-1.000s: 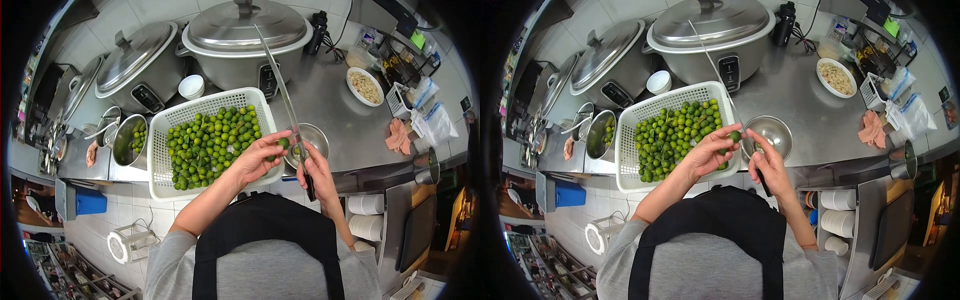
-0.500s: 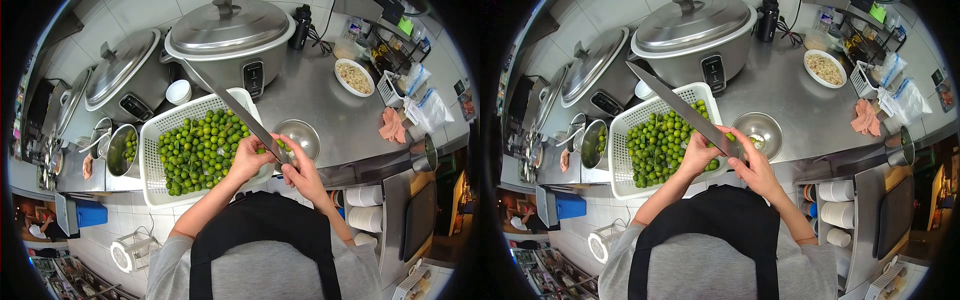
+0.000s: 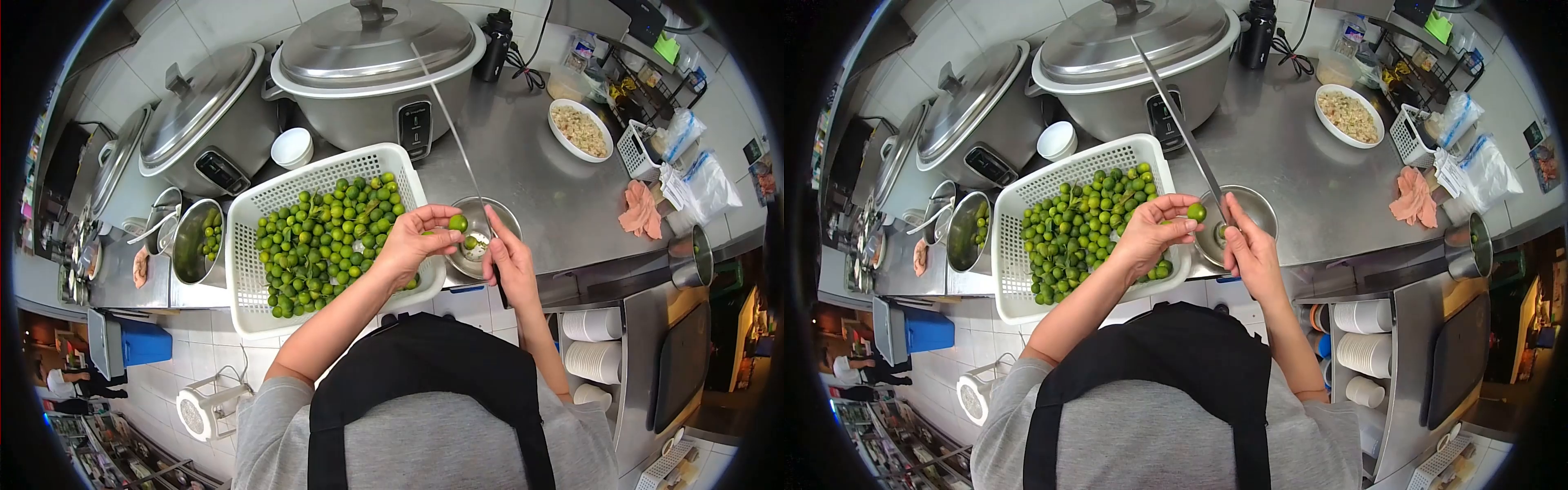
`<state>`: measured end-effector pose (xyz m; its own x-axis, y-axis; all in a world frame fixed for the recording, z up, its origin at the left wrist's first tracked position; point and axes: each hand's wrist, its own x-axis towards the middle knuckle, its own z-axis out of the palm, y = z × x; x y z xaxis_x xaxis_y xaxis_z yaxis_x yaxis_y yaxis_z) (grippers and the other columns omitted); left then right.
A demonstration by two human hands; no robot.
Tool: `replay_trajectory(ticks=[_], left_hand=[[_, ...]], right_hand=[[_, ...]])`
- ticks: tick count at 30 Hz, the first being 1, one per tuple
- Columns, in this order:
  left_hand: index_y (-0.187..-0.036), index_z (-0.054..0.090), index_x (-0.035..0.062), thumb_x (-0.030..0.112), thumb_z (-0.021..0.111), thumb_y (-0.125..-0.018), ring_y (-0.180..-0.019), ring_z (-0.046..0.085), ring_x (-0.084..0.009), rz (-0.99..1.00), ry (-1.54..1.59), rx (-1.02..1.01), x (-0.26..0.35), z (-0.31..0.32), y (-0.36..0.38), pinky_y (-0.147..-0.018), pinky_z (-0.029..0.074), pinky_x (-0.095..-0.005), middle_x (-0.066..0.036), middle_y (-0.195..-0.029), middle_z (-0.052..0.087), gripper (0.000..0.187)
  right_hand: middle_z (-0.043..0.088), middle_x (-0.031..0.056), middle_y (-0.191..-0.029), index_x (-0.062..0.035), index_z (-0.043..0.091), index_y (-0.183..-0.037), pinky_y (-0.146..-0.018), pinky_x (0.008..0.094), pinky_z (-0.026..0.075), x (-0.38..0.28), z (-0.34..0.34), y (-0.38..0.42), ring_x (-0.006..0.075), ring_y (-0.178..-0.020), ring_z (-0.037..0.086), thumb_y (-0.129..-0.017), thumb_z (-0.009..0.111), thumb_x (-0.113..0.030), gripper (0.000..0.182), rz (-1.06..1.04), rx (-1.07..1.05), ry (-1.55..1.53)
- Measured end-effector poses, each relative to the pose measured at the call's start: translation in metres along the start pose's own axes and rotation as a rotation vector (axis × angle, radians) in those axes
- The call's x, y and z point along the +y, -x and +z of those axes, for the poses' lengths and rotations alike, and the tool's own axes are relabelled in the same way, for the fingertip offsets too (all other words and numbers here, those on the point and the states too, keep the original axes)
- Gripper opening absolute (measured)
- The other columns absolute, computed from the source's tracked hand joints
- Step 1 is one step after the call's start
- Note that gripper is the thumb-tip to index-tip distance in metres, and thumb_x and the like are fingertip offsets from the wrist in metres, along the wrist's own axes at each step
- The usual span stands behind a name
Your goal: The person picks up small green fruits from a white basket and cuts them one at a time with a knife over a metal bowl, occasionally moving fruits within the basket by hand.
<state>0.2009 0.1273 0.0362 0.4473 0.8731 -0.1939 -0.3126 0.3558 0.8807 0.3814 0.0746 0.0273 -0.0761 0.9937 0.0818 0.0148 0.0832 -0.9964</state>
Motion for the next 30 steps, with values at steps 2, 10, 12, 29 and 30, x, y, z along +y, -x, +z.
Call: replay_trajectory(ticks=[2, 10, 12, 29, 30], left_hand=[[-0.109, 0.054, 0.0036, 0.002, 0.063, -0.079, -0.087, 0.063, -0.0154, -0.082, 0.081, 0.002, 0.003, 0.002, -0.001, -0.07, 0.052, -0.024, -0.004, -0.092, 0.062, 0.031], [-0.103, 0.058, 0.0061, 0.005, 0.062, -0.081, -0.082, 0.062, -0.0118, -0.052, 0.159, 0.005, -0.015, 0.0, -0.002, -0.071, 0.052, -0.0241, -0.003, -0.091, 0.063, 0.022], [-0.104, 0.058, 0.0067, 0.005, 0.061, -0.082, -0.083, 0.062, -0.0113, -0.062, 0.173, 0.017, -0.014, -0.001, -0.001, -0.071, 0.051, -0.0242, -0.002, -0.091, 0.063, 0.022], [-0.106, 0.058, 0.0072, 0.004, 0.063, -0.081, -0.09, 0.06, -0.0127, 0.054, 0.153, -0.015, -0.011, -0.003, 0.004, -0.078, 0.052, -0.0275, -0.003, -0.099, 0.062, 0.026], [-0.108, 0.057, 0.0075, 0.004, 0.064, -0.08, -0.091, 0.06, -0.0125, 0.059, 0.164, -0.025, -0.011, -0.002, 0.004, -0.078, 0.051, -0.0279, -0.002, -0.1, 0.061, 0.028]], right_hand=[[0.049, -0.0002, -0.055, -0.0042, 0.036, -0.135, -0.042, 0.0188, 0.035, 0.003, -0.005, -0.001, 0.0047, -0.045, 0.042, -0.093, 0.047, -0.031, 0.051, 0.027, -0.014, 0.061], [0.05, 0.005, -0.054, -0.0022, 0.029, -0.137, -0.046, 0.0257, 0.038, -0.03, 0.012, 0.007, 0.0112, -0.045, 0.048, -0.087, 0.056, -0.033, 0.065, -0.001, -0.14, 0.219], [0.05, 0.0069, -0.055, -0.0019, 0.029, -0.137, -0.048, 0.0275, 0.039, -0.027, 0.013, 0.006, 0.0136, -0.045, 0.049, -0.086, 0.057, -0.034, 0.067, -0.035, -0.134, 0.267], [0.047, 0.003, -0.051, -0.0009, 0.027, -0.138, -0.046, 0.0259, 0.037, -0.007, -0.001, 0.024, 0.01, -0.045, 0.046, -0.088, 0.053, -0.032, 0.064, 0.081, -0.061, 0.282], [0.046, 0.0027, -0.05, -0.0011, 0.027, -0.138, -0.045, 0.0256, 0.037, -0.01, 0.002, 0.021, 0.0095, -0.044, 0.046, -0.088, 0.053, -0.032, 0.064, 0.075, -0.063, 0.273]])
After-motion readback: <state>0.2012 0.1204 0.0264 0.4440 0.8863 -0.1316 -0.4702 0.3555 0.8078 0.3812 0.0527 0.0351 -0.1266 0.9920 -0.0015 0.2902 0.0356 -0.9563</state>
